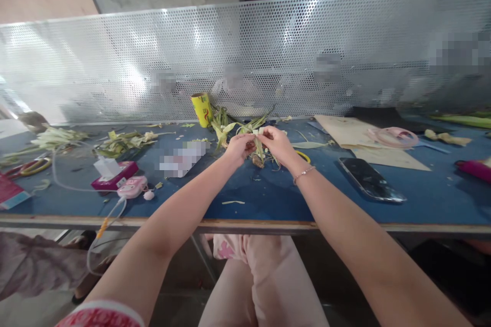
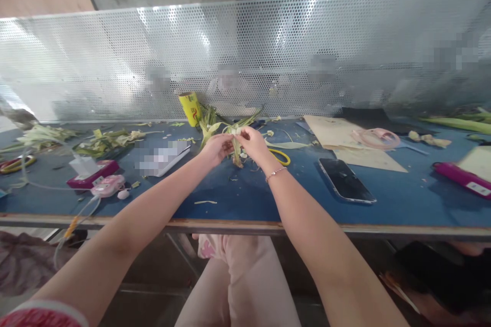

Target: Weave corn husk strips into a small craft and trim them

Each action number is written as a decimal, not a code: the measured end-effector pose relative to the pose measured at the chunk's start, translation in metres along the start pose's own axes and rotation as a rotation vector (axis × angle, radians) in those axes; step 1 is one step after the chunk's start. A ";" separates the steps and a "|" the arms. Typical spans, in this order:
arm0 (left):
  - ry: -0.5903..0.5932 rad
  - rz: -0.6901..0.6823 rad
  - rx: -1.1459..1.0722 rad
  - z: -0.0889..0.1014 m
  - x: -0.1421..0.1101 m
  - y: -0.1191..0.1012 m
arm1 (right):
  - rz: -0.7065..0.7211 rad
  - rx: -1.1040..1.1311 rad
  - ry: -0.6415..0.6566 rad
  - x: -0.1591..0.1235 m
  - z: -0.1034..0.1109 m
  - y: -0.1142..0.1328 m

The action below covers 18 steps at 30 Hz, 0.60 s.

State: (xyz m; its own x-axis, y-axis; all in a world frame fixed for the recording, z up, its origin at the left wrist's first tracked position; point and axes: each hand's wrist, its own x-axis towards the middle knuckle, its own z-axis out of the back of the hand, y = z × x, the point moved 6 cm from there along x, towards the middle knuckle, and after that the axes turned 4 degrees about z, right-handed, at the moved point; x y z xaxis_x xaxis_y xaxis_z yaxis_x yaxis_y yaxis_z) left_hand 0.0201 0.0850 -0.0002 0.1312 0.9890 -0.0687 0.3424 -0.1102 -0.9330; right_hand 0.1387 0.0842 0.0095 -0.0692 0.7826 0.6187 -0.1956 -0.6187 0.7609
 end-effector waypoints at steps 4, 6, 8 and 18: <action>-0.003 0.018 -0.040 0.001 0.002 0.002 | 0.011 -0.017 0.017 0.001 0.000 0.000; 0.001 0.019 -0.052 0.002 0.005 0.003 | 0.025 -0.036 0.025 0.001 -0.001 0.003; 0.008 0.021 -0.054 0.003 0.007 0.003 | 0.029 -0.031 0.031 0.000 -0.001 0.004; 0.019 -0.012 0.034 -0.001 -0.001 -0.002 | -0.177 0.111 -0.052 0.002 0.001 -0.020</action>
State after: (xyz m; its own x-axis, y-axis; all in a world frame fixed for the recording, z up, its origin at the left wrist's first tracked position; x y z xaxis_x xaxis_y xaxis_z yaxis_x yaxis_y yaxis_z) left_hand 0.0205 0.0838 0.0025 0.1445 0.9882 -0.0507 0.3127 -0.0942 -0.9452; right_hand 0.1435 0.0977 -0.0042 0.0079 0.8770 0.4805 -0.0912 -0.4779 0.8737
